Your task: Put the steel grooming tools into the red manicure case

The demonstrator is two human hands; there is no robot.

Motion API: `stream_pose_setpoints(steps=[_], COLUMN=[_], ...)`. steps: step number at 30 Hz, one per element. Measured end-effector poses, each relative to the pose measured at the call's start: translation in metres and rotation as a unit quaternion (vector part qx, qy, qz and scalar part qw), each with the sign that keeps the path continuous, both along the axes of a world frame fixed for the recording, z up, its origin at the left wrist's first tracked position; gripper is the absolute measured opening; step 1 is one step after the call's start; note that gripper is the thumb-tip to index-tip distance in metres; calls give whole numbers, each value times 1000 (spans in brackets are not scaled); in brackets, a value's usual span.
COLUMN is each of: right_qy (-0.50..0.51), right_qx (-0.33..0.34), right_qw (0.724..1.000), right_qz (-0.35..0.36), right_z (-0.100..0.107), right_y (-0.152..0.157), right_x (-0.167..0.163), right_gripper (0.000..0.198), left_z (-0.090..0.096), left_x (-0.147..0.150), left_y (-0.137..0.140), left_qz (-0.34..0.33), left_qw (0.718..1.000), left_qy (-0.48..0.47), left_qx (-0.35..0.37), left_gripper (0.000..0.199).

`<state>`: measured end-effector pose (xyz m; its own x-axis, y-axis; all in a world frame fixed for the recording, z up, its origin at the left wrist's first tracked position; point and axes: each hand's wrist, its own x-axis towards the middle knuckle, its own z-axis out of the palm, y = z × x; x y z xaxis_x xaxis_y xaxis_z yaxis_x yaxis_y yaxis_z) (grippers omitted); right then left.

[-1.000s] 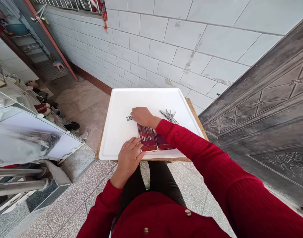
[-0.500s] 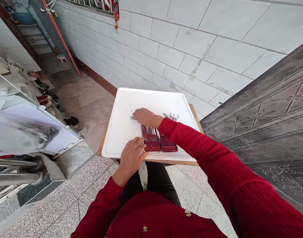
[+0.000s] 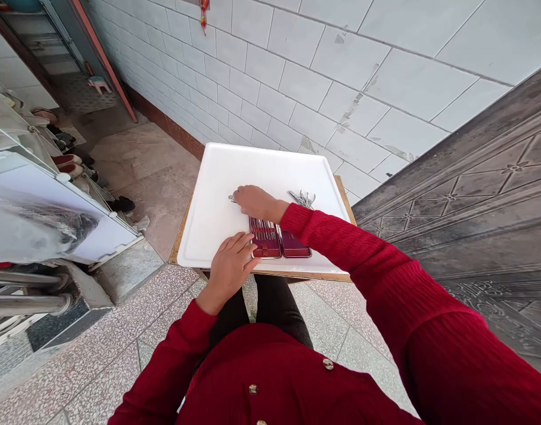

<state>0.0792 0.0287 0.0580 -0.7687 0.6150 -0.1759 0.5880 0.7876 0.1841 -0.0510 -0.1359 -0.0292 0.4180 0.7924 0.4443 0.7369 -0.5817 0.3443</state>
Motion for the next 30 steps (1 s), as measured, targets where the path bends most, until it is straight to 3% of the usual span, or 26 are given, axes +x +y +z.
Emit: stream_pose_setpoints(steps=[8, 16, 30], right_qy=[18, 10, -16], right_qx=[-32, -102, -105], right_qw=[999, 994, 993], right_qz=[-31, -46, 40], right_z=[24, 20, 9], right_y=[-49, -106, -117], right_x=[45, 96, 89], right_gripper=[21, 15, 17], left_z=[3, 5, 7], left_x=[0, 1, 4], left_y=[2, 3, 2], left_qz=[-4, -8, -8], left_qw=[1000, 999, 999], left_qy=[-2, 3, 3], left_qx=[-22, -32, -38], left_gripper=[28, 27, 29])
